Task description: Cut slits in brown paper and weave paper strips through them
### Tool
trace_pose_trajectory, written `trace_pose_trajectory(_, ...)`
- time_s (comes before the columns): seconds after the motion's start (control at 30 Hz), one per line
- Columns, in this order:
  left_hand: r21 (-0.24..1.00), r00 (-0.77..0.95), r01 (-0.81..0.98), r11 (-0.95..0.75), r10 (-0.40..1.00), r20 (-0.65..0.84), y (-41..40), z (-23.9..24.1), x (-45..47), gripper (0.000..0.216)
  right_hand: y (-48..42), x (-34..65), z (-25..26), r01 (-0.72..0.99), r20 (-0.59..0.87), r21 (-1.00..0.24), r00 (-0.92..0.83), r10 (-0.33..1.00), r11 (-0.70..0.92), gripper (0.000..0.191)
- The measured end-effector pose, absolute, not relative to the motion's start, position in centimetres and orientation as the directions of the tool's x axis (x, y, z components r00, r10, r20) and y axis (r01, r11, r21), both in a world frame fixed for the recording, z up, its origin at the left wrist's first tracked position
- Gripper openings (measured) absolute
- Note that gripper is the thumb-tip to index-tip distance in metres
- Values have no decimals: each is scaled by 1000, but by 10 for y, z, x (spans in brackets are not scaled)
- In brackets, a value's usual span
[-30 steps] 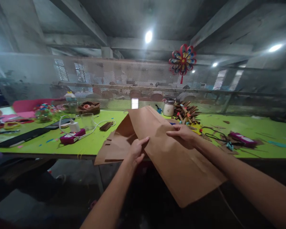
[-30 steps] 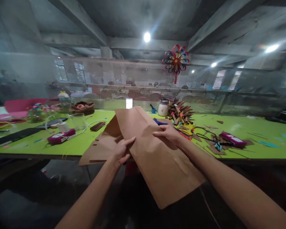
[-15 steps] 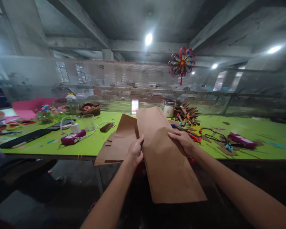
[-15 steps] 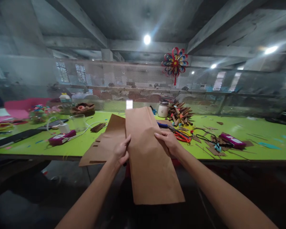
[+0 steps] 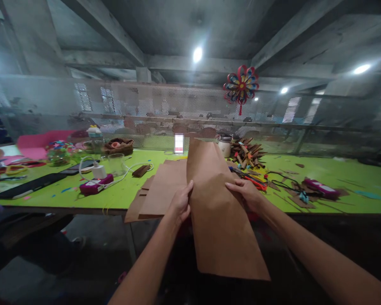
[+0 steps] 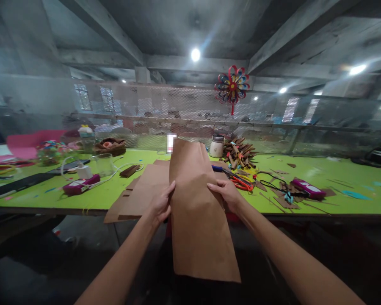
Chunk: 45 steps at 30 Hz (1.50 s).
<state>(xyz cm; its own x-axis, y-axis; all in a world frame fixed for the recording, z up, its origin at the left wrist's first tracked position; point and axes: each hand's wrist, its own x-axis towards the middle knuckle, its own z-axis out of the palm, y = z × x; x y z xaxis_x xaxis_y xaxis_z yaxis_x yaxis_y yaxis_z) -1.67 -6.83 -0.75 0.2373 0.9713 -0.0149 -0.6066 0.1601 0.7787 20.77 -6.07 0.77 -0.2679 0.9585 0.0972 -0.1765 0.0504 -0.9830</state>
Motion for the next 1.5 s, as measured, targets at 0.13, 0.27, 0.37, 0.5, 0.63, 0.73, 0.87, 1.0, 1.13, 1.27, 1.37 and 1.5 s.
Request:
trace_pose_trajectory(0.13,805,237,-580,126,971,19,-70,-7,-18,28,-62,209,9,-145,87,-988,-266,960,49,33)
trace_pose_trajectory(0.27,874,271,-471,122,963,12,-75,-5,-18,31,-61,211,8,-137,106,-988,-250,962,73,36)
trace_pose_trajectory(0.37,910,280,-403,100,960,18,-77,-4,-16,42,-62,212,10,-117,127,-988,-201,971,105,37)
trace_pose_trajectory(0.5,961,291,-265,76,957,5,-74,-5,-15,43,-68,215,14,-115,114,-989,-183,977,94,38)
trace_pose_trajectory(0.63,991,237,-130,23,971,9,-70,-8,-20,37,-76,219,13,-148,130,-984,-183,975,103,36)
trace_pose_trajectory(0.73,989,302,-143,28,953,16,-66,-8,-25,34,-77,220,8,-141,153,-982,-180,972,128,40)
trace_pose_trajectory(0.87,966,359,-228,120,933,-31,-62,-7,-29,36,-72,221,4,-194,197,-968,-189,962,160,53)
trace_pose_trajectory(1.0,929,355,-339,149,935,-21,-62,-6,-30,38,-71,222,3,-174,237,-962,-142,961,211,77)
trace_pose_trajectory(1.13,923,356,-355,150,934,-15,-65,-3,-31,32,-77,224,4,-165,287,-951,-150,946,262,81)
trace_pose_trajectory(1.27,908,341,-398,131,940,14,-65,-3,-33,29,-88,234,3,-147,323,-944,-238,916,295,64)
trace_pose_trajectory(1.37,886,308,-449,118,951,29,-62,-6,-33,26,-101,243,0,24,308,-939,-384,870,343,49)
trace_pose_trajectory(1.5,872,268,-476,114,963,20,-58,-9,-32,23,-117,247,-6,241,298,-857,-490,819,456,45)
